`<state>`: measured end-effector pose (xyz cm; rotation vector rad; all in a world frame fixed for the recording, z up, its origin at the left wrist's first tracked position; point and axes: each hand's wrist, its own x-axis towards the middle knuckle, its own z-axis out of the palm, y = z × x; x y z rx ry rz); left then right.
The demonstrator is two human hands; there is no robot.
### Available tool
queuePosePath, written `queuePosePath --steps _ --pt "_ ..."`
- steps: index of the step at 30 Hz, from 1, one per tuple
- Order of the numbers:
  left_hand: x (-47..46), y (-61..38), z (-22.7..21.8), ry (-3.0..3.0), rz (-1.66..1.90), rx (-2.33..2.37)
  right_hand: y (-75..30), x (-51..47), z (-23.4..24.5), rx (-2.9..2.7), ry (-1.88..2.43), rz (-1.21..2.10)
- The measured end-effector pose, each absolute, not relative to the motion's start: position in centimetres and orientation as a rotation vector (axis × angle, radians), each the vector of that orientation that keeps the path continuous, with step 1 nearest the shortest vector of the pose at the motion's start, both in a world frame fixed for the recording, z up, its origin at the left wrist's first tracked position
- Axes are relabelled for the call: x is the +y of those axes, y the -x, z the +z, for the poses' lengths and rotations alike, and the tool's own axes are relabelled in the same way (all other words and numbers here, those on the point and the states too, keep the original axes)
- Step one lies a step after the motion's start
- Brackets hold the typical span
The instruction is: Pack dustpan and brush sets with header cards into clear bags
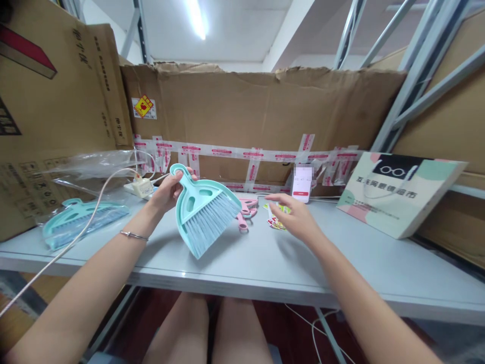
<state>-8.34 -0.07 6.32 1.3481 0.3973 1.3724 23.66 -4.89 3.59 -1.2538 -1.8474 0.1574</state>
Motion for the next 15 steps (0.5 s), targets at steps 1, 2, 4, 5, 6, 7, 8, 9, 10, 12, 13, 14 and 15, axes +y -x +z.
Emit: queuePosePath --steps 1,2,4,5,6,7,8,9,10,12,13,14,15 --pt "-0.3 8.3 6.3 -1.368 1.347 0.384 -21.4 -5.5 4.4 -1.823 1.171 0.148" --pt "-0.6 8.2 6.4 -1.392 1.324 0.376 -19.2 -6.1 5.1 -1.845 1.089 0.166" --pt "-1.0 8.0 6.3 -1.446 1.287 0.367 -15.1 -6.9 5.7 -1.931 0.937 0.143" --pt "-1.1 7.9 6.3 -1.47 1.275 0.365 -13.4 -7.1 5.7 -1.99 0.909 0.132" --pt "-1.2 7.8 6.3 -1.491 1.269 0.366 -12.0 -7.1 5.6 -2.03 0.912 0.104" --pt "-1.3 7.7 6.2 -1.506 1.265 0.375 -10.9 -7.1 5.4 -2.059 0.937 0.074" --pt "-1.3 7.6 6.2 -1.514 1.264 0.388 -10.2 -6.9 5.2 -2.069 0.973 0.043" --pt "-1.4 7.6 6.2 -1.515 1.266 0.403 -9.7 -6.8 5.0 -2.06 1.004 0.013" --pt "-1.4 7.6 6.2 -1.51 1.269 0.413 -9.4 -6.6 4.8 -2.045 1.023 -0.006" --pt "-1.6 7.5 6.2 -1.497 1.272 0.405 -9.3 -6.3 4.7 -2.011 1.026 -0.007" --pt "-1.7 7.5 6.3 -1.492 1.268 0.389 -9.4 -6.1 4.8 -1.994 1.023 0.01" --pt "-1.8 7.5 6.3 -1.489 1.26 0.371 -9.5 -6.0 4.8 -1.977 1.021 0.033" --pt "-2.0 7.5 6.4 -1.486 1.245 0.355 -9.6 -5.9 4.9 -1.96 1.013 0.06"
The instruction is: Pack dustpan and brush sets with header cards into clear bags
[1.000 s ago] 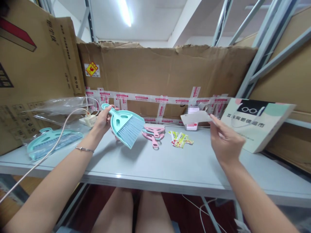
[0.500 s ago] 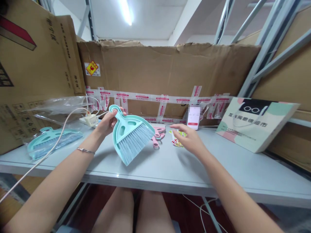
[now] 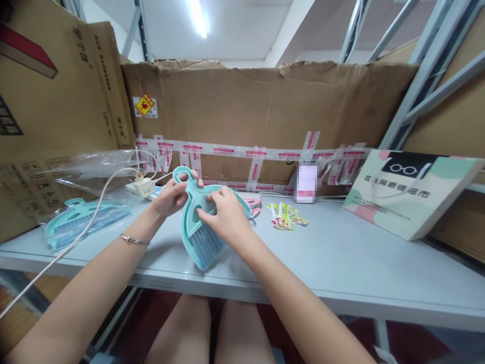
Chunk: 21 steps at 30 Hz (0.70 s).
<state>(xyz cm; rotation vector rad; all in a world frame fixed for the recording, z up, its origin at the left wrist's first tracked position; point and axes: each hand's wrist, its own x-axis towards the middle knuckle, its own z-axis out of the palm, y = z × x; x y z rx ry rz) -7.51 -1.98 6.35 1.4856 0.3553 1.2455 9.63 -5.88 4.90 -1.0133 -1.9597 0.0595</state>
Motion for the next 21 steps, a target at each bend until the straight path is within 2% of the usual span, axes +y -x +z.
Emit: queuePosePath --steps 8,16,21 --pt "-2.1 7.3 6.9 -1.653 1.277 0.475 -10.4 -5.2 4.0 -1.804 0.831 0.214" --pt "-1.7 11.2 9.1 -1.45 2.114 0.464 -14.1 -4.6 5.8 -1.51 0.835 -0.035" --pt "-0.8 10.6 8.2 -1.663 2.082 0.671 -17.0 0.3 6.7 -1.906 0.845 -0.265"
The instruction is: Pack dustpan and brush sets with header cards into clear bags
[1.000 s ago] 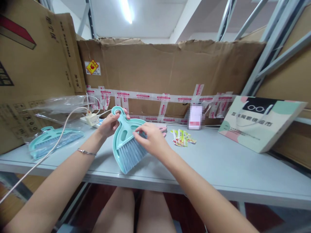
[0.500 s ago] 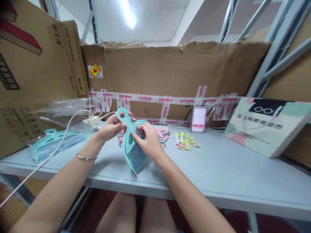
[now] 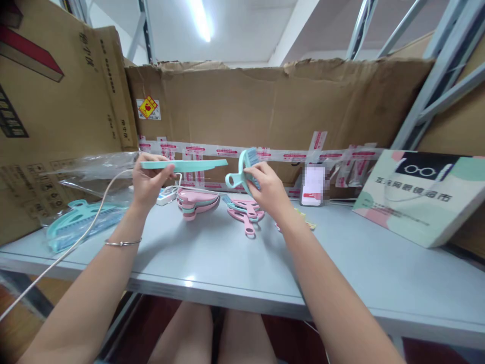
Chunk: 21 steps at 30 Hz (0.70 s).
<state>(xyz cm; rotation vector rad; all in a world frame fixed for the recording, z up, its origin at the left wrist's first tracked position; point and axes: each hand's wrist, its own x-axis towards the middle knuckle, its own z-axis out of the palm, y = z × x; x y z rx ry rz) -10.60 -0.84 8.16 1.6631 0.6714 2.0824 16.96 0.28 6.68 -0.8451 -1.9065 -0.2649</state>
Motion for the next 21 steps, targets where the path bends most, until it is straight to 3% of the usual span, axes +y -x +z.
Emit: queuePosePath --steps 7,15,21 --pt "2.0 9.7 4.8 -2.245 1.546 1.357 -18.9 6.2 2.3 -2.36 1.118 -0.065" --pt "1.3 9.5 4.1 -2.382 1.125 1.491 -19.6 6.5 -0.3 -2.238 1.172 0.073" --pt "1.5 9.8 4.3 -2.247 1.545 1.564 -20.3 6.1 -0.6 -1.921 1.167 0.083"
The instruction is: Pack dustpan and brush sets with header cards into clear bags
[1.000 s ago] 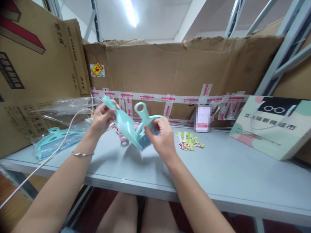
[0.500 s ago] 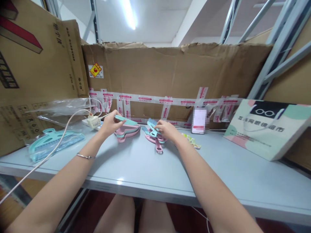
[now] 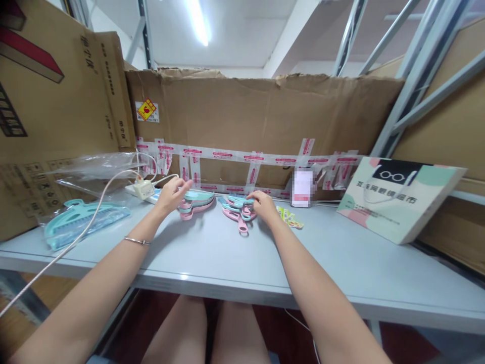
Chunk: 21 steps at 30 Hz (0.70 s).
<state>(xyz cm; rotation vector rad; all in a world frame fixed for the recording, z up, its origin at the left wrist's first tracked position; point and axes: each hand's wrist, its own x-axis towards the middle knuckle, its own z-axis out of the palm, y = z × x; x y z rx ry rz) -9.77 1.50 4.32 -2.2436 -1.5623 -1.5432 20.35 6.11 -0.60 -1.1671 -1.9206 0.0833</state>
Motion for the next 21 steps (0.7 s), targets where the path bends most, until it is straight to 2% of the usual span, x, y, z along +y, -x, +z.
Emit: queuePosePath --steps 8,16,21 --pt "2.2 10.0 4.1 2.232 -1.496 -1.578 -20.6 5.6 -0.2 -1.675 1.163 0.127" --pt "1.2 10.2 4.5 2.455 -1.059 -1.418 -20.2 4.8 0.7 -1.559 1.134 0.121" --pt "1.1 10.8 5.3 2.27 -1.19 -1.385 -19.8 4.5 1.0 -1.569 1.088 0.14"
